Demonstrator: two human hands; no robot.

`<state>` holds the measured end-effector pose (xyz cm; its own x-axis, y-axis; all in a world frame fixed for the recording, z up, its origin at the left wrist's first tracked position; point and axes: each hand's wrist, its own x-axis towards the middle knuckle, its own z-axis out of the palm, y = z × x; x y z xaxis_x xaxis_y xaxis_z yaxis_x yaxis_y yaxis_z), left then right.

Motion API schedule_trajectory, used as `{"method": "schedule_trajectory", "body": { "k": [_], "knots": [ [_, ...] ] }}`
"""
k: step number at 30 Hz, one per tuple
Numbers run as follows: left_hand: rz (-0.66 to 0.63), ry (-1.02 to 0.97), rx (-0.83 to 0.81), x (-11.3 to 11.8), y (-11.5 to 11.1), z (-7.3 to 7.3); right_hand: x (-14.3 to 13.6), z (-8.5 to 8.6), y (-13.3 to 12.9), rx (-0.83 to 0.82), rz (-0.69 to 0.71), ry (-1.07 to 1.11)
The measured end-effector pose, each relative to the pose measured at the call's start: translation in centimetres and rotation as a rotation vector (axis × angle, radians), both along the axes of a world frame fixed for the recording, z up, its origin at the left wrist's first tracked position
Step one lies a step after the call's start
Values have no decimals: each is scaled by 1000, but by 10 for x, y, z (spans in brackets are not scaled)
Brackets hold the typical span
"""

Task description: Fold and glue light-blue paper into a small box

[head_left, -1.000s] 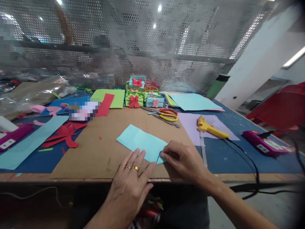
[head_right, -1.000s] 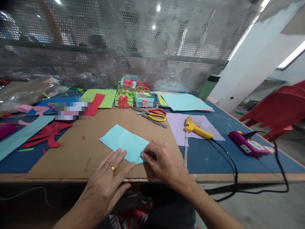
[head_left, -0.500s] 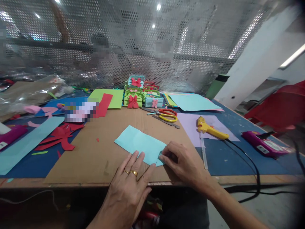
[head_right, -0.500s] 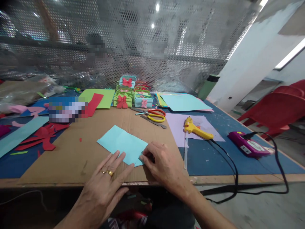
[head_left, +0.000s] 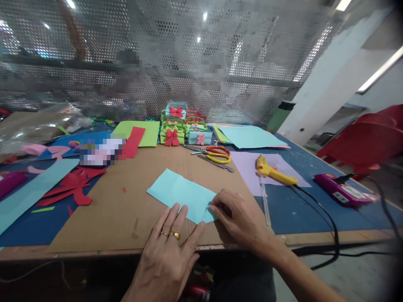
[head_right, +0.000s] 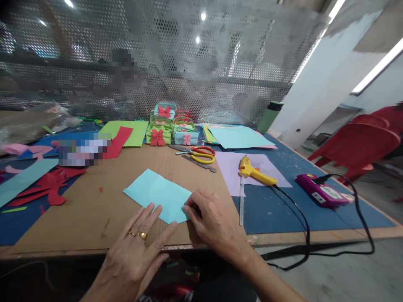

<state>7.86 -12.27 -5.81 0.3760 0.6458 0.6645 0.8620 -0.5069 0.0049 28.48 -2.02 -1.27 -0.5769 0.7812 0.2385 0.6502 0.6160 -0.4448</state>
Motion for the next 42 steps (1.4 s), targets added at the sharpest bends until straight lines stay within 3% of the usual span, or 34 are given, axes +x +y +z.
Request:
{"method": "schedule_trajectory", "body": {
  "k": [18, 25, 31, 35, 42],
  "knots": [
    [7, 13, -25, 3, -1, -2, -4, -1, -3, 24, -63, -28],
    [31, -76, -22, 8, -1, -7, -6, 1, -6, 45, -84, -78],
    [53, -87, -27, 13, 0, 4, -7, 1, -6, 57, -82, -76],
    [1, -66, -11, 22, 4, 13, -6, 1, -7, 68, -88, -86],
    [68, -9, -92, 35, 11, 10, -8, 4, -7, 48, -76, -27]
  ]
}}
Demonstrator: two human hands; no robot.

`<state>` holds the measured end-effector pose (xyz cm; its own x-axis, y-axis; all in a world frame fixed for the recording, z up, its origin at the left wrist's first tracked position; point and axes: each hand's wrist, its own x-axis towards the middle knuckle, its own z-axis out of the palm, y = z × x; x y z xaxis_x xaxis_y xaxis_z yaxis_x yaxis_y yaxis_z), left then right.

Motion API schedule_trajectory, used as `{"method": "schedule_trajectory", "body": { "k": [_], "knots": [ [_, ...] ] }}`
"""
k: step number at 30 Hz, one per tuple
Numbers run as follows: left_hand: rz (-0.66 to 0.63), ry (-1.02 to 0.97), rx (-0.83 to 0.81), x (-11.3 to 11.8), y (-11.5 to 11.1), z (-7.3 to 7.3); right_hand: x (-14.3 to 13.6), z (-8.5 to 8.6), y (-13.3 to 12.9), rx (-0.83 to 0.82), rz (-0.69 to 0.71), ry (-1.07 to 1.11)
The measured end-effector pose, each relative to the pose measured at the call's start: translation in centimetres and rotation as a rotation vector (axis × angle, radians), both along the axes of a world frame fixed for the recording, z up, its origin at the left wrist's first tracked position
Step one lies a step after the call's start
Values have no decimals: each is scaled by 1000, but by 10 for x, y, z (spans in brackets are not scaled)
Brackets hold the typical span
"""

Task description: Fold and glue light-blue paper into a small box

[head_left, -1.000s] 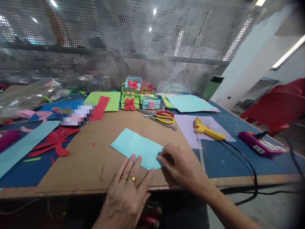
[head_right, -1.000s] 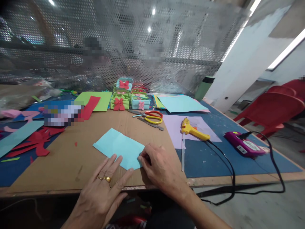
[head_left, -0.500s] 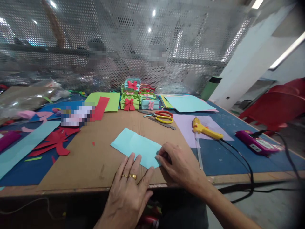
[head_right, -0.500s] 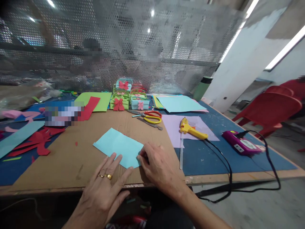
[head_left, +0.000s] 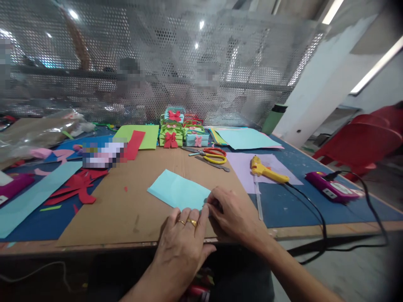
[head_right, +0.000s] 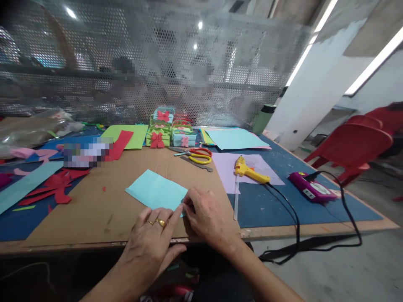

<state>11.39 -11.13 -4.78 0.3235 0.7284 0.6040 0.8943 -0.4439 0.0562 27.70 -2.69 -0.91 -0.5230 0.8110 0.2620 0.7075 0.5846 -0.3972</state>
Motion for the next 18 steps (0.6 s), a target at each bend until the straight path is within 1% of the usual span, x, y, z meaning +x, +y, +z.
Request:
{"method": "schedule_trajectory", "body": {
  "k": [4, 6, 8, 10, 11, 13, 15, 18],
  "knots": [
    [8, 7, 21, 0, 1, -3, 2, -1, 2, 7, 23, 23],
    [18, 15, 37, -2, 2, -4, 7, -2, 0, 55, 46, 98],
    [27, 18, 50, -2, 2, -5, 15, -3, -6, 193, 60, 198],
    [22, 15, 61, -2, 3, -7, 23, -4, -15, 374, 55, 224],
    [19, 11, 67, -2, 2, -8, 26, -5, -21, 441, 47, 187],
    [15, 0, 75, -1, 2, -9, 30, -6, -32, 506, 52, 73],
    [15, -9, 79, 0, 2, -10, 30, -9, -40, 518, 69, -22],
    [12, -8, 87, 0, 2, -10, 26, -14, -45, 531, 79, -73]
  ]
}}
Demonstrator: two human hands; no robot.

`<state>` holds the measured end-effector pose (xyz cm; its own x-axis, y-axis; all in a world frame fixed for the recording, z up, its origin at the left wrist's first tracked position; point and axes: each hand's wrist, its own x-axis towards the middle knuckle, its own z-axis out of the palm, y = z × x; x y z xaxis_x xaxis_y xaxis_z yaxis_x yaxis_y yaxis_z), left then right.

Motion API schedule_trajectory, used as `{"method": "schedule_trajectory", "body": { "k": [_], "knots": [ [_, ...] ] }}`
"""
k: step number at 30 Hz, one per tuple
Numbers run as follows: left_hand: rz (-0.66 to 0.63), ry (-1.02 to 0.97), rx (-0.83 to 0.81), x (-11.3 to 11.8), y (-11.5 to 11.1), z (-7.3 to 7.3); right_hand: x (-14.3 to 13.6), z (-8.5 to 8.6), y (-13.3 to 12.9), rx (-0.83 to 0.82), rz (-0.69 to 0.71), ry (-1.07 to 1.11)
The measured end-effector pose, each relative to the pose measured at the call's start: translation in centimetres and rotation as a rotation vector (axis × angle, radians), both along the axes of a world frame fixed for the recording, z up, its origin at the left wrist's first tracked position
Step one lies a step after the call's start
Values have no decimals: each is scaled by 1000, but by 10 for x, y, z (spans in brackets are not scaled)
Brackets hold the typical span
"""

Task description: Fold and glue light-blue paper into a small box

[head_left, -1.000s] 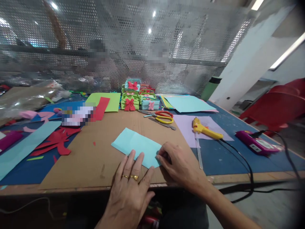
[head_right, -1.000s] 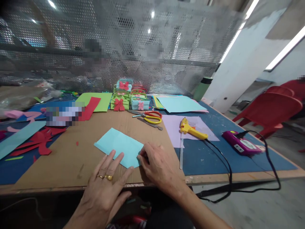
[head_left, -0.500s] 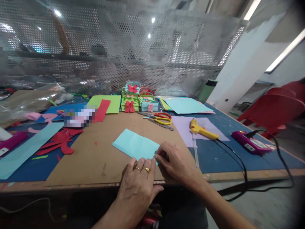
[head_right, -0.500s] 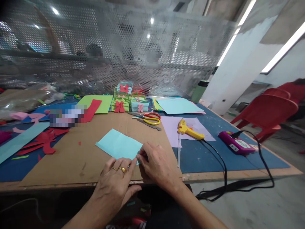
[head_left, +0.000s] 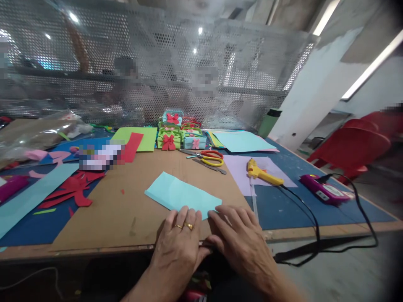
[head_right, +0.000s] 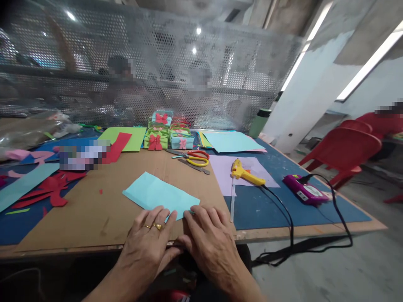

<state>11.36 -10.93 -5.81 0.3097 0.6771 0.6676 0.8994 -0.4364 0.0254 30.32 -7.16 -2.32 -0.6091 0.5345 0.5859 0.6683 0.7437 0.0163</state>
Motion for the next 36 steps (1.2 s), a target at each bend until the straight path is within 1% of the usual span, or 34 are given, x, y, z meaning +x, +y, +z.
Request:
{"method": "schedule_trajectory", "body": {
  "k": [5, 8, 12, 17, 21, 28, 31, 34, 36],
  "knots": [
    [14, -17, 27, 0, 2, 2, 1, -8, 2, 9, 26, 14],
    [16, -18, 45, 2, 3, 3, 4, -11, 1, -16, 43, 16],
    [1, -11, 37, 3, 3, 3, 5, -14, -1, -47, 26, 11],
    [1, -17, 9, 3, 1, 3, 13, -13, -2, -88, -10, -9],
    [0, 19, 5, 2, -1, 3, 17, -12, -2, -84, -32, -49],
    [8, 30, 20, 2, 1, 2, 10, -17, -2, -7, -50, -48],
    [6, 28, 26, 2, 1, 3, 10, -20, -1, -14, -52, -35],
    [13, 15, 25, 3, 0, 4, 11, -18, -2, -41, -57, -35],
    [12, 10, 38, 3, 1, 3, 10, -15, -3, -25, -65, -37]
  ]
}}
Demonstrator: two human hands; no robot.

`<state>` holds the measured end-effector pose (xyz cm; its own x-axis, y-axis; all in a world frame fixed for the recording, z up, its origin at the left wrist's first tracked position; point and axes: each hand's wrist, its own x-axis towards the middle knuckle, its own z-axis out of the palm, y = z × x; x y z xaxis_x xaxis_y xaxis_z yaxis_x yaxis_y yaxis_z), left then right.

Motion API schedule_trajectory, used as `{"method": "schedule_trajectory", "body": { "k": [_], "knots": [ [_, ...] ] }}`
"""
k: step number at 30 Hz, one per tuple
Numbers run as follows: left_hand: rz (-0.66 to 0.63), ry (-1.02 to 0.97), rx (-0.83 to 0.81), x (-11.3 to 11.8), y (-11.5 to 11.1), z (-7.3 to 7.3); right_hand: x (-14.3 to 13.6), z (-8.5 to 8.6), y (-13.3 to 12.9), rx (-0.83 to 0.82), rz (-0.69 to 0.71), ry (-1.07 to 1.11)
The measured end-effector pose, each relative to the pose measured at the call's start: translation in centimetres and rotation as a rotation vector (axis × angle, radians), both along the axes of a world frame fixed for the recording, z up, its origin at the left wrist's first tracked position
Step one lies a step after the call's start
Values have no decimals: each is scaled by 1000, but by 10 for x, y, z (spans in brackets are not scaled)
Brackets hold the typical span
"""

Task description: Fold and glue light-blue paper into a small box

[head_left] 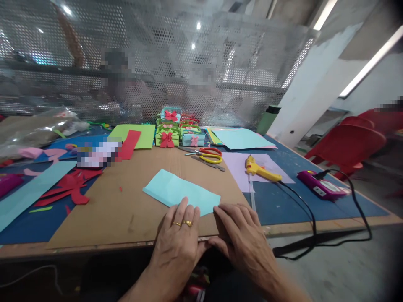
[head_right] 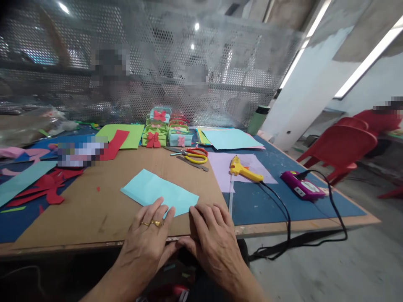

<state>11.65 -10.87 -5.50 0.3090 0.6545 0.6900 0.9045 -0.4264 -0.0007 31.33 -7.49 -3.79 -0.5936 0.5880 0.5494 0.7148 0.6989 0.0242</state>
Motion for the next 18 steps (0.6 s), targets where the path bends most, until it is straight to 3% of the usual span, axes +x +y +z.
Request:
{"method": "schedule_trajectory", "body": {
  "k": [7, 18],
  "knots": [
    [-3, 30, 22, -2, 2, -2, -10, 13, 0, -70, 99, -41],
    [-8, 89, -24, -2, -2, -2, -11, 16, 10, -130, 160, -99]
  ]
}}
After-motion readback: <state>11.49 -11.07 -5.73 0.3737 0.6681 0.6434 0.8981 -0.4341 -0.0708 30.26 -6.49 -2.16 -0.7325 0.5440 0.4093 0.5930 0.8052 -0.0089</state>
